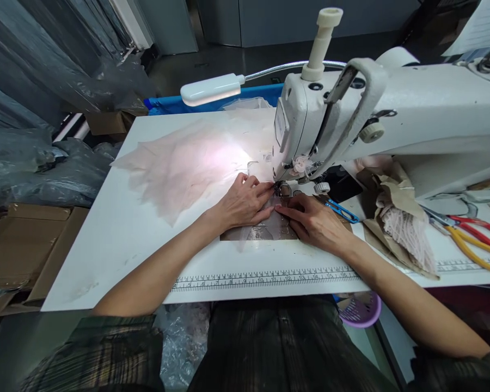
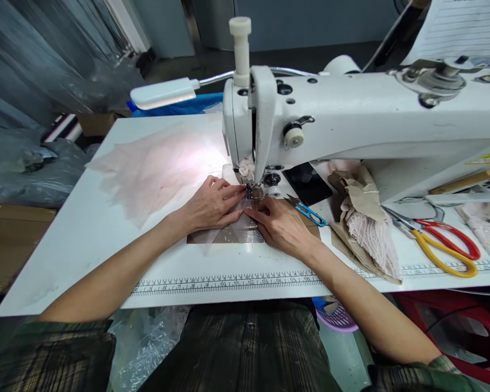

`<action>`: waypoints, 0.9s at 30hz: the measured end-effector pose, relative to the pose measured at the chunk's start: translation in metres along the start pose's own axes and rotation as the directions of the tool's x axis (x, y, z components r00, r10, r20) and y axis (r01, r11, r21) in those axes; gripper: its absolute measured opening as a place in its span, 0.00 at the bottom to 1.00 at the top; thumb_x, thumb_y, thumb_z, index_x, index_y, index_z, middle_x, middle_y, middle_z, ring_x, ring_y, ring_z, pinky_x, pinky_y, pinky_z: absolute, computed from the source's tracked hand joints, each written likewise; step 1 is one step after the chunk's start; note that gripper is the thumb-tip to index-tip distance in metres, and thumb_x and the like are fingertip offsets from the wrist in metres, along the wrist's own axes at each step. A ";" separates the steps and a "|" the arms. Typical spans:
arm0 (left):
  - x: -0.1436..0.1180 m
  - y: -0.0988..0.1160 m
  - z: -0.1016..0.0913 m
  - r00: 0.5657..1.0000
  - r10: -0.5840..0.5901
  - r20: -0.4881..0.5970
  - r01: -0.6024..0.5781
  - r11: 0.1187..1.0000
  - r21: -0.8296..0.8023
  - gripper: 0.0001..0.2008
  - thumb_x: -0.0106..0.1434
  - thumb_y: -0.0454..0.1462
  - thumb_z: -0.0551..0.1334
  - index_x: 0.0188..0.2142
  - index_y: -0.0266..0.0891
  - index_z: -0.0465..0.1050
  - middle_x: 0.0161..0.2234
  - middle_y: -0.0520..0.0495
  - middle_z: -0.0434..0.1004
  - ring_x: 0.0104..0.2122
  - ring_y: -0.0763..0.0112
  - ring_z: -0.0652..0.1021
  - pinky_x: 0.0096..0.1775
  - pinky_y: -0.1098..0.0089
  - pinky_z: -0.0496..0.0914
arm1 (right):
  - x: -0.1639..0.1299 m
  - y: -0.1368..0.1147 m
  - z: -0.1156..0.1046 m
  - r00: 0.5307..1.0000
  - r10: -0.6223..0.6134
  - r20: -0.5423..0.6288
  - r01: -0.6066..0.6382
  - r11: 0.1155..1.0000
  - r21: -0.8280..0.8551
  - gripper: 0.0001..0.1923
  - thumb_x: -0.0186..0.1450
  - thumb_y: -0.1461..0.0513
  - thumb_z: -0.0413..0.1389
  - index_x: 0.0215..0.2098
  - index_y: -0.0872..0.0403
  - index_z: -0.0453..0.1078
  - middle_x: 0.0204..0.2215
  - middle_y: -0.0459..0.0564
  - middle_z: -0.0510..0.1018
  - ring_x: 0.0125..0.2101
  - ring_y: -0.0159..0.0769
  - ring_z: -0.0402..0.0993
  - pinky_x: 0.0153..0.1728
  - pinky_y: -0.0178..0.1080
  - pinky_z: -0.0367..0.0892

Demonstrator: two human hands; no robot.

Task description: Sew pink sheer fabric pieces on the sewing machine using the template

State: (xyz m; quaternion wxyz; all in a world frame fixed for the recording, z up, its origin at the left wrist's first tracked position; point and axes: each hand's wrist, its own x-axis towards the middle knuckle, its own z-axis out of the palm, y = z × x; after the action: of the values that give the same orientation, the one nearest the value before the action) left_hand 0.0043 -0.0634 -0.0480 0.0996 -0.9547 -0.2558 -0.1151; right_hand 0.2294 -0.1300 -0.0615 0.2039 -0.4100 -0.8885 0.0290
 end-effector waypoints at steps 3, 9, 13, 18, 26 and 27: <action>0.001 0.000 0.000 1.000 0.007 -0.015 -0.007 1.000 0.006 0.20 0.70 0.45 0.52 0.51 0.34 0.71 0.54 0.37 0.72 0.43 0.54 0.71 0.43 0.53 0.62 | -0.001 0.001 0.000 1.000 0.000 0.000 0.000 1.000 0.005 0.17 0.70 0.64 0.48 0.54 0.53 0.71 0.43 0.58 0.70 0.39 0.43 0.70 0.39 0.45 0.70; 0.002 -0.001 0.006 0.986 0.133 -0.102 -0.137 0.990 -0.039 0.14 0.70 0.40 0.52 0.41 0.37 0.74 0.44 0.43 0.78 0.38 0.62 0.74 0.45 0.57 0.63 | -0.001 0.001 -0.001 1.000 -0.003 0.005 0.003 1.000 -0.014 0.17 0.70 0.64 0.48 0.54 0.54 0.71 0.43 0.58 0.69 0.39 0.43 0.69 0.40 0.44 0.70; -0.001 -0.002 0.007 0.982 0.143 -0.121 -0.154 0.985 -0.083 0.12 0.69 0.41 0.55 0.41 0.39 0.76 0.44 0.45 0.78 0.36 0.64 0.74 0.41 0.61 0.64 | -0.002 0.001 0.000 1.000 -0.004 0.006 0.004 1.000 -0.031 0.19 0.69 0.66 0.48 0.55 0.55 0.70 0.42 0.58 0.69 0.38 0.43 0.69 0.40 0.46 0.70; -0.003 -0.003 0.001 0.988 0.135 -0.081 -0.143 0.984 -0.109 0.15 0.68 0.43 0.55 0.45 0.38 0.76 0.48 0.43 0.77 0.36 0.63 0.73 0.41 0.59 0.65 | -0.002 0.000 0.001 1.000 -0.001 0.006 0.001 1.000 -0.029 0.18 0.69 0.66 0.47 0.54 0.54 0.70 0.42 0.58 0.70 0.39 0.43 0.69 0.40 0.45 0.70; 0.000 -0.002 0.001 0.998 0.062 -0.030 -0.065 0.994 -0.085 0.16 0.69 0.43 0.54 0.47 0.37 0.75 0.50 0.42 0.75 0.39 0.61 0.72 0.42 0.59 0.64 | 0.002 -0.001 0.001 0.998 0.046 0.035 -0.044 0.998 -0.052 0.19 0.68 0.67 0.48 0.56 0.56 0.69 0.44 0.61 0.69 0.38 0.47 0.70 0.40 0.47 0.70; 0.000 -0.002 0.001 0.998 0.053 -0.028 -0.055 0.995 -0.085 0.16 0.69 0.43 0.54 0.47 0.37 0.75 0.50 0.41 0.75 0.40 0.61 0.73 0.42 0.58 0.64 | 0.003 -0.001 0.001 0.998 0.057 0.038 -0.055 0.997 -0.056 0.20 0.68 0.67 0.48 0.57 0.56 0.69 0.44 0.61 0.69 0.38 0.47 0.70 0.40 0.47 0.71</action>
State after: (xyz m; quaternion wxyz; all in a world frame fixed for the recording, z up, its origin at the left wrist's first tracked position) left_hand 0.0037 -0.0616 -0.0486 0.0652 -0.9630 -0.2236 -0.1356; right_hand 0.2271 -0.1283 -0.0615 0.1739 -0.4397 -0.8810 0.0185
